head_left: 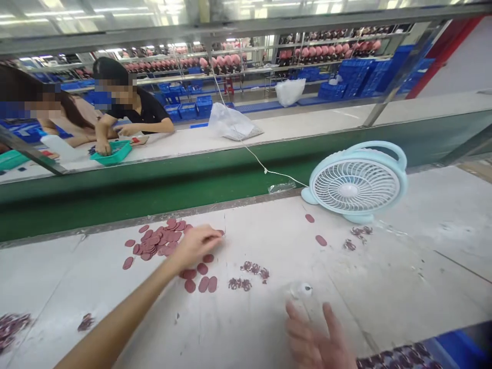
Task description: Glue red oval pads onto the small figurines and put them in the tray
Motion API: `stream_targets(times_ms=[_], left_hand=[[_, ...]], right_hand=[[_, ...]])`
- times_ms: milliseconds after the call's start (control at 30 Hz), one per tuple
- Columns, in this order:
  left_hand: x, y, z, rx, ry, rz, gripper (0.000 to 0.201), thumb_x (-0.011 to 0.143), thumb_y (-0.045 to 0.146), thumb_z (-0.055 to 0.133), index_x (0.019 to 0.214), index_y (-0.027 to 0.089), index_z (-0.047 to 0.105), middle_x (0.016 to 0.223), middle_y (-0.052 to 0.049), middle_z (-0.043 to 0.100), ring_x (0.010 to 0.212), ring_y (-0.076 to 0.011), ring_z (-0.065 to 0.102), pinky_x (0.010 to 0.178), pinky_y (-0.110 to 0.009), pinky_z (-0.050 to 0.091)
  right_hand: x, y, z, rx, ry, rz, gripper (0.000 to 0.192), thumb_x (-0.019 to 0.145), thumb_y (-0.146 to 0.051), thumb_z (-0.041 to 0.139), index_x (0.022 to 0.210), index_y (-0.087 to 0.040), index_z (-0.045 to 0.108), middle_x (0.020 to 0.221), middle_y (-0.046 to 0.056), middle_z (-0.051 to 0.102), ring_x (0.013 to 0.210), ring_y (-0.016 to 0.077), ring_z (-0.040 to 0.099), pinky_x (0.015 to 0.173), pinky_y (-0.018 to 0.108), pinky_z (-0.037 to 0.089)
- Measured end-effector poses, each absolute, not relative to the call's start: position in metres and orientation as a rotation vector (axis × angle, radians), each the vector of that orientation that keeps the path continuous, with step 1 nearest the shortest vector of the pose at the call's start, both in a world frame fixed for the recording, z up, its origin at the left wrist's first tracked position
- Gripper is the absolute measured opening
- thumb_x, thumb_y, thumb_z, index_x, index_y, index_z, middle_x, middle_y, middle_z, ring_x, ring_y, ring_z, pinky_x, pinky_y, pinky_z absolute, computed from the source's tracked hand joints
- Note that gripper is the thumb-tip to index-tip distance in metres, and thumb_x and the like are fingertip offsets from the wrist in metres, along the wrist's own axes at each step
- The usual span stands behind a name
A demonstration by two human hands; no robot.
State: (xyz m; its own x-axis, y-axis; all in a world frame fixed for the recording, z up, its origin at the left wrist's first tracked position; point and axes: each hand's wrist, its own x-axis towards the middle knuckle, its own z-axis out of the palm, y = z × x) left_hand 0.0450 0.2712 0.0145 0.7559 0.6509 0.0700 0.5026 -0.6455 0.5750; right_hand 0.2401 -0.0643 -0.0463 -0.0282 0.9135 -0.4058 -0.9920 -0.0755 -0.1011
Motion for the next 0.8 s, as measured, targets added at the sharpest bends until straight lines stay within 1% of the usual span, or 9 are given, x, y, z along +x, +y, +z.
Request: stream_targets(times_ms=[67, 133, 200, 300, 467, 567, 667, 733, 800], left_hand=[[0.073, 0.237, 0.000, 2.436, 0.685, 0.352, 0.025, 0.097, 0.041, 0.058, 0.099, 0.026, 0.078, 0.093, -0.003, 0.074, 0.088, -0.0179, 0.068, 0.084, -0.028, 0.051], [0.092, 0.215, -0.013, 2.442, 0.607, 0.363, 0.026, 0.098, 0.039, 0.056, 0.105, 0.026, 0.076, 0.095, -0.004, 0.073, 0.087, -0.0178, 0.067, 0.081, -0.028, 0.050], [0.103, 0.200, -0.021, 2.437, 0.587, 0.383, 0.027, 0.099, 0.038, 0.054, 0.111, 0.025, 0.075, 0.097, -0.006, 0.072, 0.085, -0.0180, 0.067, 0.079, -0.029, 0.050], [0.112, 0.180, -0.026, 2.404, 0.610, 0.414, 0.030, 0.099, 0.038, 0.052, 0.115, 0.024, 0.072, 0.100, -0.007, 0.072, 0.085, -0.0193, 0.066, 0.079, -0.031, 0.050], [0.118, 0.147, -0.016, 2.216, 0.706, 0.476, 0.028, 0.093, 0.039, 0.061, 0.113, 0.023, 0.070, 0.100, -0.008, 0.071, 0.085, -0.0210, 0.065, 0.081, -0.033, 0.050], [0.102, 0.136, -0.003, 1.978, 0.831, 0.553, 0.027, 0.099, 0.032, 0.045, 0.118, 0.021, 0.060, 0.097, -0.006, 0.069, 0.082, -0.0181, 0.063, 0.078, -0.031, 0.051], [0.069, 0.119, 0.010, 1.722, 0.927, 0.563, 0.021, 0.101, 0.025, 0.034, 0.115, 0.020, 0.049, 0.095, -0.006, 0.067, 0.070, -0.0136, 0.062, 0.061, -0.025, 0.047], [0.046, 0.098, 0.015, 1.549, 0.941, 0.509, 0.017, 0.101, 0.030, 0.040, 0.115, 0.021, 0.046, 0.101, -0.008, 0.070, 0.067, -0.0131, 0.064, 0.050, -0.022, 0.042], [0.030, 0.072, 0.014, 1.276, 0.954, 0.470, 0.026, 0.097, 0.035, 0.057, 0.117, 0.022, 0.048, 0.121, -0.012, 0.067, 0.076, -0.0154, 0.070, 0.049, -0.020, 0.045]], right_hand=[[0.240, -0.047, -0.039, -0.048, 0.512, 1.587, 0.071, 0.092, -0.071, 0.058, 0.130, -0.011, 0.055, 0.080, -0.003, 0.056, 0.053, 0.0050, 0.052, 0.039, 0.012, 0.038], [0.239, -0.033, -0.031, 0.167, 0.642, 1.520, 0.062, 0.099, -0.064, 0.052, 0.130, -0.010, 0.051, 0.079, -0.003, 0.053, 0.054, 0.0053, 0.052, 0.042, 0.012, 0.040], [0.239, -0.025, -0.025, 0.214, 0.656, 1.471, 0.050, 0.105, -0.057, 0.045, 0.124, -0.012, 0.054, 0.076, -0.005, 0.048, 0.054, 0.0060, 0.050, 0.044, 0.014, 0.040], [0.239, -0.024, -0.022, 0.206, 0.631, 1.446, 0.041, 0.106, -0.052, 0.045, 0.119, -0.015, 0.058, 0.078, -0.004, 0.046, 0.053, 0.0065, 0.046, 0.045, 0.016, 0.038], [0.237, -0.037, -0.016, 0.123, 0.553, 1.464, 0.037, 0.101, -0.044, 0.061, 0.120, -0.012, 0.059, 0.075, -0.006, 0.042, 0.053, 0.0057, 0.044, 0.046, 0.015, 0.036], [0.239, -0.049, -0.011, 0.011, 0.482, 1.478, 0.037, 0.098, -0.043, 0.067, 0.117, -0.011, 0.063, 0.072, -0.007, 0.041, 0.051, 0.0043, 0.042, 0.045, 0.014, 0.034], [0.243, -0.061, -0.009, -0.135, 0.363, 1.478, 0.036, 0.097, -0.046, 0.066, 0.113, -0.013, 0.066, 0.070, -0.007, 0.043, 0.050, 0.0036, 0.041, 0.044, 0.015, 0.031], [0.244, -0.068, -0.008, -0.218, 0.266, 1.465, 0.036, 0.097, -0.048, 0.064, 0.111, -0.014, 0.068, 0.069, -0.006, 0.044, 0.050, 0.0037, 0.039, 0.043, 0.016, 0.029], [0.243, -0.073, -0.008, -0.289, 0.202, 1.460, 0.036, 0.096, -0.048, 0.065, 0.109, -0.015, 0.070, 0.069, -0.006, 0.044, 0.049, 0.0040, 0.035, 0.043, 0.017, 0.028]])
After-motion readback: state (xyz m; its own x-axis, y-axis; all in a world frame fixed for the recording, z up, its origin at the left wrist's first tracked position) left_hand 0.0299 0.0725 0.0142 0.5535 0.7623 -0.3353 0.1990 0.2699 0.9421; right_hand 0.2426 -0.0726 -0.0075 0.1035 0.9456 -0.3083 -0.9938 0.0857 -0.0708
